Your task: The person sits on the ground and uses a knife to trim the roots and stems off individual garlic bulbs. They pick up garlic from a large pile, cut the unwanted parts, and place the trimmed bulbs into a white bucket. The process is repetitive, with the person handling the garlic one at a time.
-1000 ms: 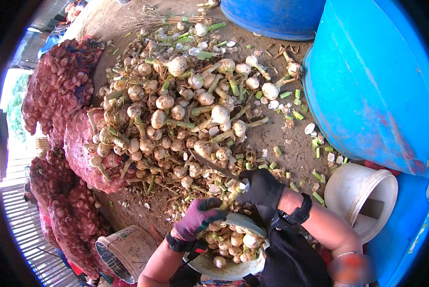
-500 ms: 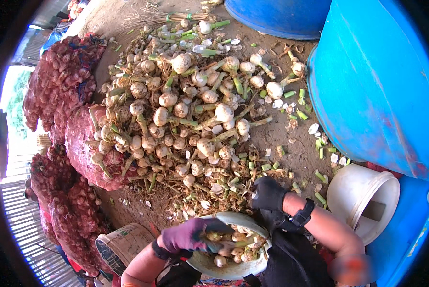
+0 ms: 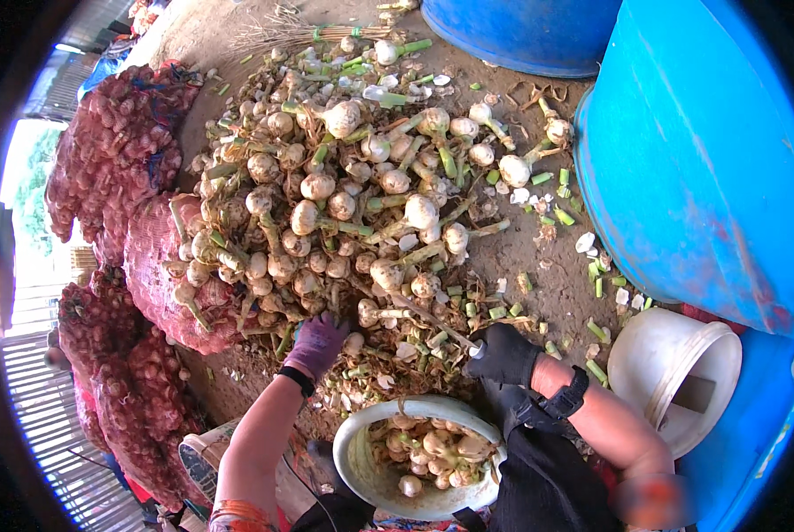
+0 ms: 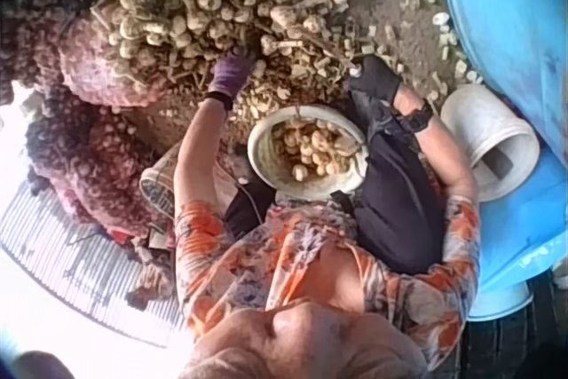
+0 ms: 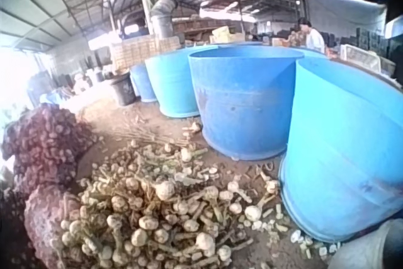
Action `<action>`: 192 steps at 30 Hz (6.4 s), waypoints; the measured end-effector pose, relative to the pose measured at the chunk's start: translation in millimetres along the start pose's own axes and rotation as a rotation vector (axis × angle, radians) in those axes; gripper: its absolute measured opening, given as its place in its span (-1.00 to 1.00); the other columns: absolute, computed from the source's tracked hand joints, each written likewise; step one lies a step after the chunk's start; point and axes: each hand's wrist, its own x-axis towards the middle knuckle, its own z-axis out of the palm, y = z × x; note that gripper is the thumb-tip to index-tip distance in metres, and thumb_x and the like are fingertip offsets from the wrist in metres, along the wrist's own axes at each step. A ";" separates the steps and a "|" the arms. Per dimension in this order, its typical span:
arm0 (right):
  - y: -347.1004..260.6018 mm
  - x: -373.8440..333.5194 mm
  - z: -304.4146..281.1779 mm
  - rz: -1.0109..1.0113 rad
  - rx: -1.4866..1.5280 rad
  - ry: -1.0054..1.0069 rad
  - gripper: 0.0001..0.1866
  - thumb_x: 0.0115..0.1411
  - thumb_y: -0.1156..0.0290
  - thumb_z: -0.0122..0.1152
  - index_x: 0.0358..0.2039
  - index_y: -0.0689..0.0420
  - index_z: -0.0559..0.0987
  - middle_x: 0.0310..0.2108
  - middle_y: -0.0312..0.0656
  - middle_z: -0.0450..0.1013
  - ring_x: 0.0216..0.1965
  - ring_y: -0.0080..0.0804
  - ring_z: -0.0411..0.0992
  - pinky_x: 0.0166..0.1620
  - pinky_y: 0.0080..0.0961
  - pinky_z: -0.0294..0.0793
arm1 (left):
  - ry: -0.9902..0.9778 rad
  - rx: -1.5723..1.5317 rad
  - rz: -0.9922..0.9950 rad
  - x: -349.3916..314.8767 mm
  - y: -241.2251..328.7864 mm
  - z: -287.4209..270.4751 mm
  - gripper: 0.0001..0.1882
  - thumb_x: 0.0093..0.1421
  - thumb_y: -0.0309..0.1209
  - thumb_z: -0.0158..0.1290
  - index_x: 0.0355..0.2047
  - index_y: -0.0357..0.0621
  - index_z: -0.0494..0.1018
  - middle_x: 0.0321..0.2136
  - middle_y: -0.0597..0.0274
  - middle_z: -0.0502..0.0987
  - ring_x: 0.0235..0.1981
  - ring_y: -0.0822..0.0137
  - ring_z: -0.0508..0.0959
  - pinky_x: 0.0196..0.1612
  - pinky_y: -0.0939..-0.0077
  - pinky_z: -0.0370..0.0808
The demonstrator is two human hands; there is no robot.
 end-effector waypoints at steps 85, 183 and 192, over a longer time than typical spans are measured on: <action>-51.3 -20.8 -7.2 -0.302 0.316 0.054 -0.81 -0.17 0.34 0.30 -0.58 0.17 0.54 -0.67 -0.09 0.43 -0.61 -0.40 0.41 -0.48 -0.49 0.37 | -0.044 -2.137 -0.200 -67.7 118.8 -99.1 -0.78 0.13 -0.41 0.05 -0.34 -0.38 0.44 -0.53 0.19 0.53 -0.50 0.43 0.52 -0.39 0.59 0.45; -48.1 -12.9 13.5 -0.322 0.096 0.308 -0.79 -0.11 0.28 0.25 -0.61 0.15 0.46 -0.70 -0.06 0.38 -0.62 -0.14 0.42 -0.53 -0.35 0.38 | 0.682 -3.029 -0.227 -44.4 132.7 -120.1 -0.61 0.05 -0.22 0.12 -0.15 -0.14 0.44 -0.16 0.12 0.50 -0.05 0.12 0.45 -0.25 0.50 0.55; -19.5 -6.2 19.8 0.019 0.090 0.044 -0.64 -0.18 0.22 0.25 -0.39 0.21 0.57 -0.53 0.03 0.49 -0.47 -0.18 0.50 -0.35 -0.34 0.46 | 0.577 -2.643 0.493 -74.9 83.7 -130.5 -0.25 -0.11 -0.06 0.27 -0.02 -0.30 0.29 -0.09 0.02 0.43 -0.02 0.13 0.41 0.06 0.23 0.36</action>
